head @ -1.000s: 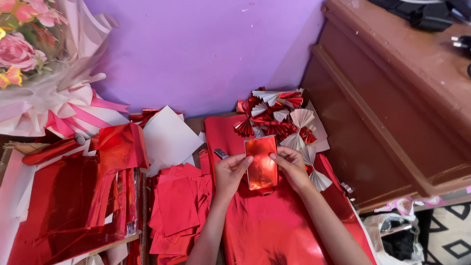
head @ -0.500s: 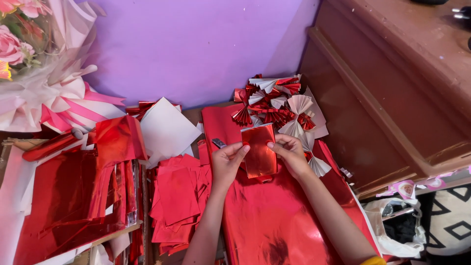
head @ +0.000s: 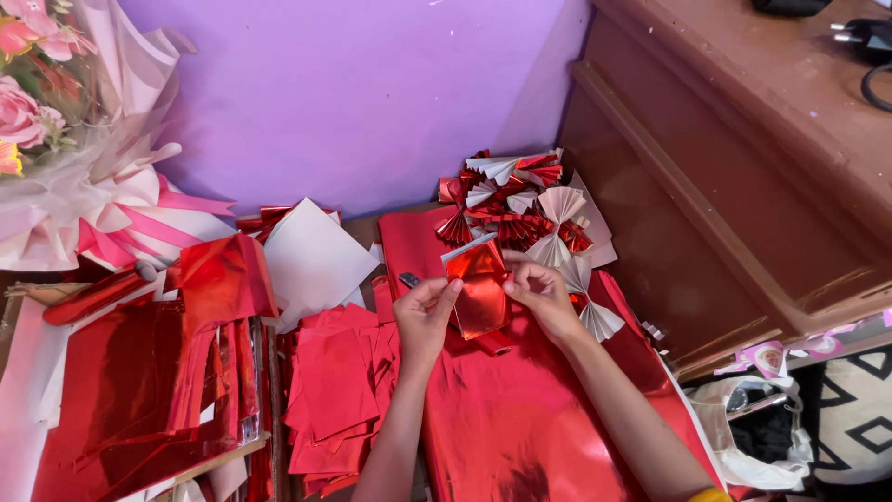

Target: The person folds red metallic paper sheets into fan shapes using a stapler to secure the center. They handle the paper by hand, folding it accordion-style and stapling it before placing the finished items on a pile.

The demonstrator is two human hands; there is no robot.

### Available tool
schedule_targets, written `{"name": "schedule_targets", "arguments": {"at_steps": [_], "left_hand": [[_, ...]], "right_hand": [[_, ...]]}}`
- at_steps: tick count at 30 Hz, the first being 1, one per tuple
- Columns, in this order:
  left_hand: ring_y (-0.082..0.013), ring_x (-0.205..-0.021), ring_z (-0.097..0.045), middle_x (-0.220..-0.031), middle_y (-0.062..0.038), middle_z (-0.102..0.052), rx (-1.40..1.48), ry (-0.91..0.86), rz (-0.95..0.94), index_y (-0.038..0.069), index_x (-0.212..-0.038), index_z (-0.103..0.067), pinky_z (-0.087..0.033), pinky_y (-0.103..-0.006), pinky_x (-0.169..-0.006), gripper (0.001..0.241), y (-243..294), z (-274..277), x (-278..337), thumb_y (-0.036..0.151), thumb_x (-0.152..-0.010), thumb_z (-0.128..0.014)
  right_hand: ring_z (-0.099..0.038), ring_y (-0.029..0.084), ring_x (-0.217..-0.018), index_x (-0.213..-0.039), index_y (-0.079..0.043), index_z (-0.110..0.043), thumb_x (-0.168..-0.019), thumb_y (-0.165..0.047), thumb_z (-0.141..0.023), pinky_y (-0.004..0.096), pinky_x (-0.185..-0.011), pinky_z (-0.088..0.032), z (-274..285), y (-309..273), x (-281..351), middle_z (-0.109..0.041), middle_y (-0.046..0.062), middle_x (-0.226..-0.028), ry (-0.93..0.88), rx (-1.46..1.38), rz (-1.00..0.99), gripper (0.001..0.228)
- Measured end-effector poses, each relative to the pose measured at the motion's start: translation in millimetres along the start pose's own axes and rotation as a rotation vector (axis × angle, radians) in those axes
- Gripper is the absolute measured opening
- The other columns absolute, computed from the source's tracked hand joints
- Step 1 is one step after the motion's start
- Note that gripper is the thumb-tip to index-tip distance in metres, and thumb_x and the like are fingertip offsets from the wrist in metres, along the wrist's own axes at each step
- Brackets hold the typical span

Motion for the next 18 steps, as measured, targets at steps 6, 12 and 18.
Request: {"name": "schedule_targets", "arguments": {"at_steps": [6, 12, 18], "left_hand": [[-0.0023, -0.074, -0.072, -0.077, -0.005, -0.082, 0.019, 0.026, -0.044, 0.002, -0.098, -0.085, -0.065, -0.0217, -0.068, 0.017, -7, 7, -4, 0.016, -0.092, -0.094], [-0.0039, -0.07, -0.075, -0.073, -0.003, -0.081, 0.011, -0.106, -0.026, 0.004, -0.093, -0.086, -0.065, -0.0204, -0.065, 0.013, -20, -3, 0, 0.014, -0.09, -0.094], [-0.0031, -0.073, -0.071, -0.073, -0.005, -0.082, -0.029, -0.089, -0.102, 0.004, -0.096, -0.086, -0.065, -0.0238, -0.065, 0.014, -10, -6, 6, 0.016, -0.094, -0.091]], "right_hand": [[-0.063, 0.01, -0.125, -0.174, -0.007, -0.029, -0.076, -0.04, -0.098, 0.02, -0.094, -0.056, -20, -21, 3, -0.041, 0.01, -0.172, -0.091, -0.05, -0.027, 0.124], [-0.058, 0.016, -0.087, -0.091, -0.005, -0.053, -0.092, 0.002, -0.083, 0.027, -0.075, -0.046, 11, 10, 3, -0.063, 0.012, -0.099, 0.054, -0.227, 0.012, 0.03], [-0.058, 0.014, -0.126, -0.162, -0.011, -0.054, -0.084, -0.052, -0.088, 0.023, -0.094, -0.061, -17, -30, 3, -0.03, 0.008, -0.176, -0.128, -0.014, 0.041, 0.094]]}}
Point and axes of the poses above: each hand's wrist, its own x-axis away from the middle knuckle, its own z-axis out of the back of the hand, y = z × x, the point moved 6 cm from there along -x, towards the middle knuckle
